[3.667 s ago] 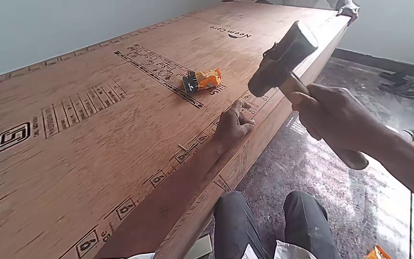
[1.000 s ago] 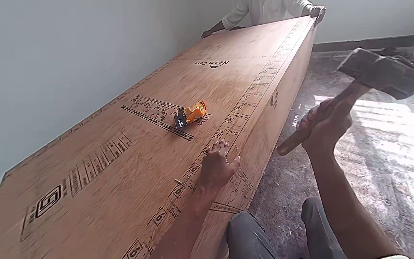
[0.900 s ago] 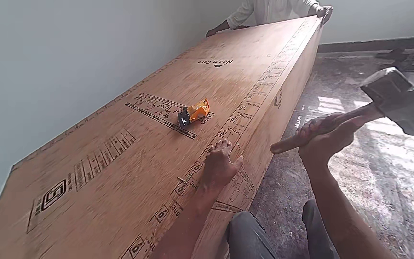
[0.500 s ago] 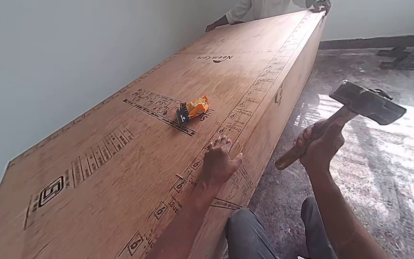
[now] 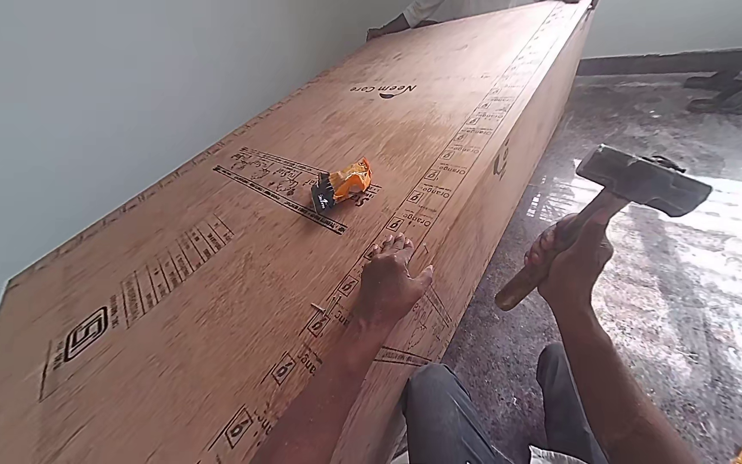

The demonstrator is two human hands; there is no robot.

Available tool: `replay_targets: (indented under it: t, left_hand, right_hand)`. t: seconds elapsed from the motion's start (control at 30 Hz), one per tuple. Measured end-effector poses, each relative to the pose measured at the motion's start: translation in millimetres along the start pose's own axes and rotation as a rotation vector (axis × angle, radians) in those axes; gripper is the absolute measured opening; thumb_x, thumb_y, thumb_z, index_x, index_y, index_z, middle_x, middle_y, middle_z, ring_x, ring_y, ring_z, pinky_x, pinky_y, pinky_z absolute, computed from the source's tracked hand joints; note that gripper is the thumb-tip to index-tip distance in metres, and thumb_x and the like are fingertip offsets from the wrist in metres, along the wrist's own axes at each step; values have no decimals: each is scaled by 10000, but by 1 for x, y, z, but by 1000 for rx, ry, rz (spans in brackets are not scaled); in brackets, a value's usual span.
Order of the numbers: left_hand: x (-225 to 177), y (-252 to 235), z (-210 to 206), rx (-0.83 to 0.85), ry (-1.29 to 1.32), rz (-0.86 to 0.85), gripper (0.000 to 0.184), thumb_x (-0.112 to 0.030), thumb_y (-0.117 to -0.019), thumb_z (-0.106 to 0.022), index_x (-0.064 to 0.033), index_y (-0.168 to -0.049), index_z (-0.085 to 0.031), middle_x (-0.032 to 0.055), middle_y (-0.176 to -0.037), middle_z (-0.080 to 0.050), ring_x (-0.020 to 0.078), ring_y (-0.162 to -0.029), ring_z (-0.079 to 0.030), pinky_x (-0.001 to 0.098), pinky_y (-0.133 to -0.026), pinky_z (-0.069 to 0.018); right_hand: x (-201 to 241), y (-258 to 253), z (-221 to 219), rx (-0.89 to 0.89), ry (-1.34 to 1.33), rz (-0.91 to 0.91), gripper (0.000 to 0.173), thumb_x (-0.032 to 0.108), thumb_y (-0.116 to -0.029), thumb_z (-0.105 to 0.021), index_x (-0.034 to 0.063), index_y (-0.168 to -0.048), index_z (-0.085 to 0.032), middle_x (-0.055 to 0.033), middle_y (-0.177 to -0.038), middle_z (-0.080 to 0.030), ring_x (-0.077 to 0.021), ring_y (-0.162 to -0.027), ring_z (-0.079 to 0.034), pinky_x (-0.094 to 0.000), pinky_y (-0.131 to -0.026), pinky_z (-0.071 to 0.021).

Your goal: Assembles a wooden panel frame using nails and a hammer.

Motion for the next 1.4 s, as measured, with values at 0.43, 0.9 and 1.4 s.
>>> replay_targets:
  t: [0.43,0.9,1.4]
  left_hand:
    - [3,1,0,-53,32,-20,495,-371,-887,-735,25,-1184,-742,189,-1354,-668,338,-1349,-583,561,-1123,-433]
    - [1,-1,-2,-10,15,-17,496,-356,-924,-706,32,-1232,-717,196,-1384,-647,334,-1381,-552,555,-1161,-385]
    - [18,-8,-15,163,-20,166,934,-535,-859,-747,49,-1519,-437,226,-1603,-401,327,-1536,-313,498,-1260,-208]
  right_hand:
    - [-18,10,2,32,43,-84,521,469,-1116,-188,119,-895,-505,50,-536,-500,-87,-378,-506,-259,-376,-514]
    - [-25,18,-1,63,66,-128,472,433,-1121,-226,111,-914,-500,51,-549,-515,-74,-384,-512,-244,-375,-511]
    - [61,24,-73,807,807,73,517,604,-1049,-386,137,-967,-593,88,-591,-535,-29,-427,-517,-192,-395,-479]
Point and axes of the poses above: each hand's wrist, its own y-axis away from the middle knuckle, its own z-axis out of the back of the hand, x = y × z, the point moved 9 cm from there along -y, towards the middle knuckle
